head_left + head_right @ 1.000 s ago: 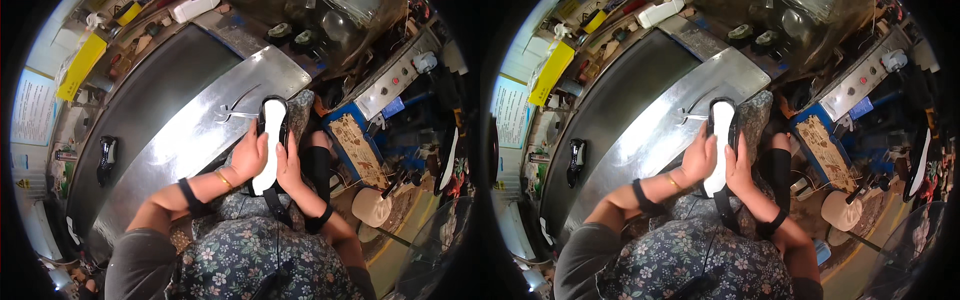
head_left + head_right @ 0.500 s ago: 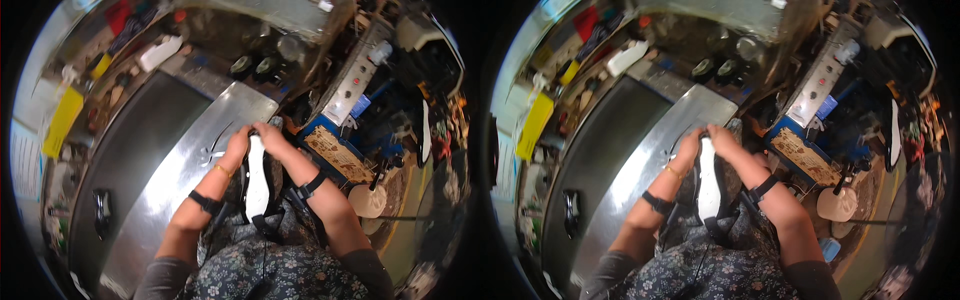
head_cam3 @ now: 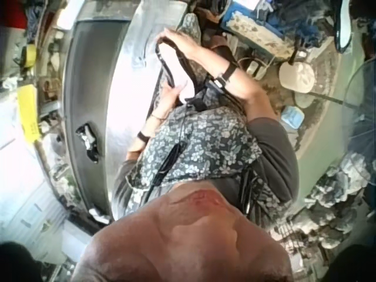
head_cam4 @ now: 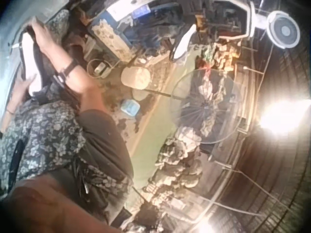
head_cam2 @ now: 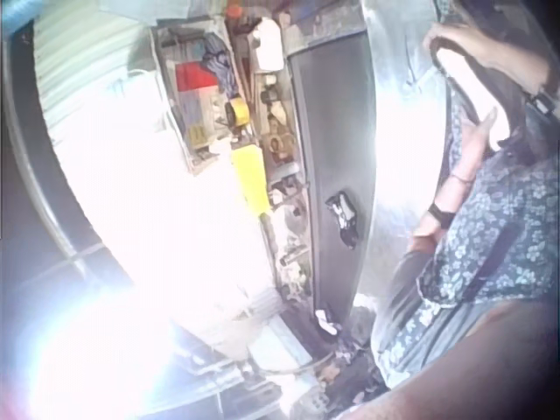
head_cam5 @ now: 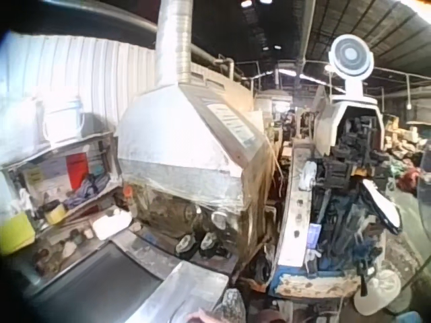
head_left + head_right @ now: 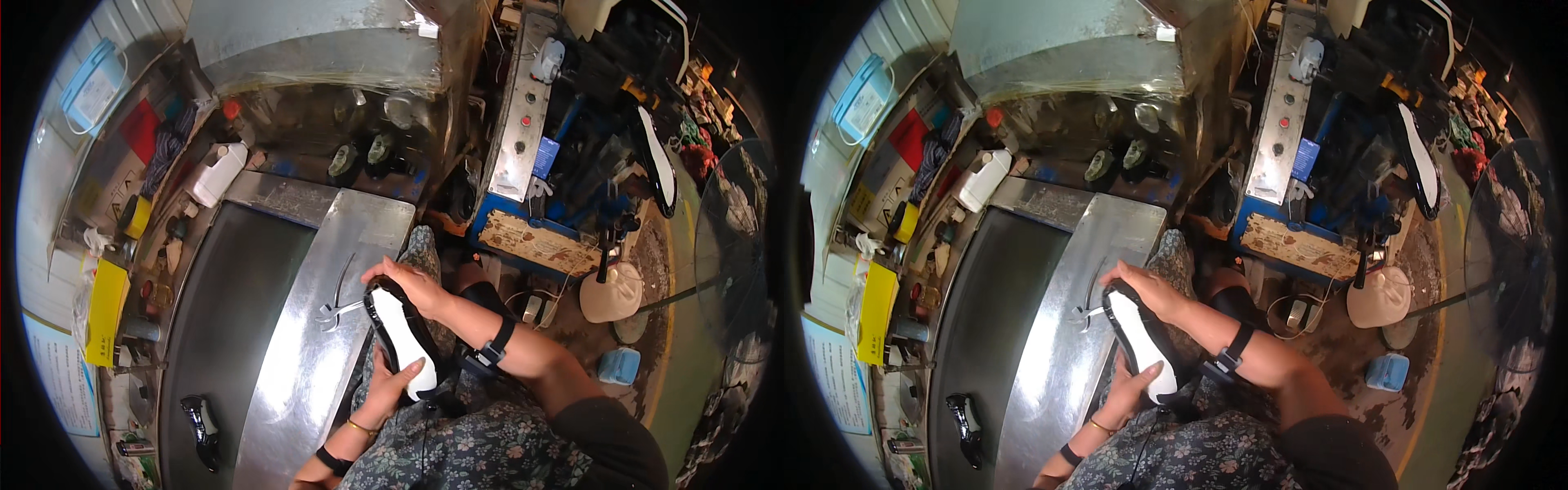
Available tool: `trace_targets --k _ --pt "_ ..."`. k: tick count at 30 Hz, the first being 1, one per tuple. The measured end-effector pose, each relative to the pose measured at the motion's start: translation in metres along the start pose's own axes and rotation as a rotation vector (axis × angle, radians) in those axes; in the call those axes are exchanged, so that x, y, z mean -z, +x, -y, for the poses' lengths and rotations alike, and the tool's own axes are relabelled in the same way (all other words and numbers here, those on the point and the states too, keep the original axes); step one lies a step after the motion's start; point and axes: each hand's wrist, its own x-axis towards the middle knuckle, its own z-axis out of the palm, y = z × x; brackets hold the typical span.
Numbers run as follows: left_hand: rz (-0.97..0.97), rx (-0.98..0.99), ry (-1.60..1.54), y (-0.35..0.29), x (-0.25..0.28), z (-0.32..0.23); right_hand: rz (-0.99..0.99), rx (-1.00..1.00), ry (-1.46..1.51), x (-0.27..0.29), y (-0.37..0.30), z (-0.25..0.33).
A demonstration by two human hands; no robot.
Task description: Manually adjusting shoe uppers and attaching soles using a industrial machine.
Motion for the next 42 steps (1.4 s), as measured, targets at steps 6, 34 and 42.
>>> trace_targets --k 6,34,42 --pt "-0.250 -0.028 0.212 0.018 0.050 -0.040 -0.053 0.116 -0.988 0.063 -0.022 0.094" --pt "0.452 0.309 -0.159 0.035 -0.018 -0.115 -0.296 0.827 -1.220 0.093 -0.205 0.139" --pt "0.211 0.357 -0.384 -0.007 0.019 -0.136 0.320 1.085 -1.490 0.057 -0.105 0.089"
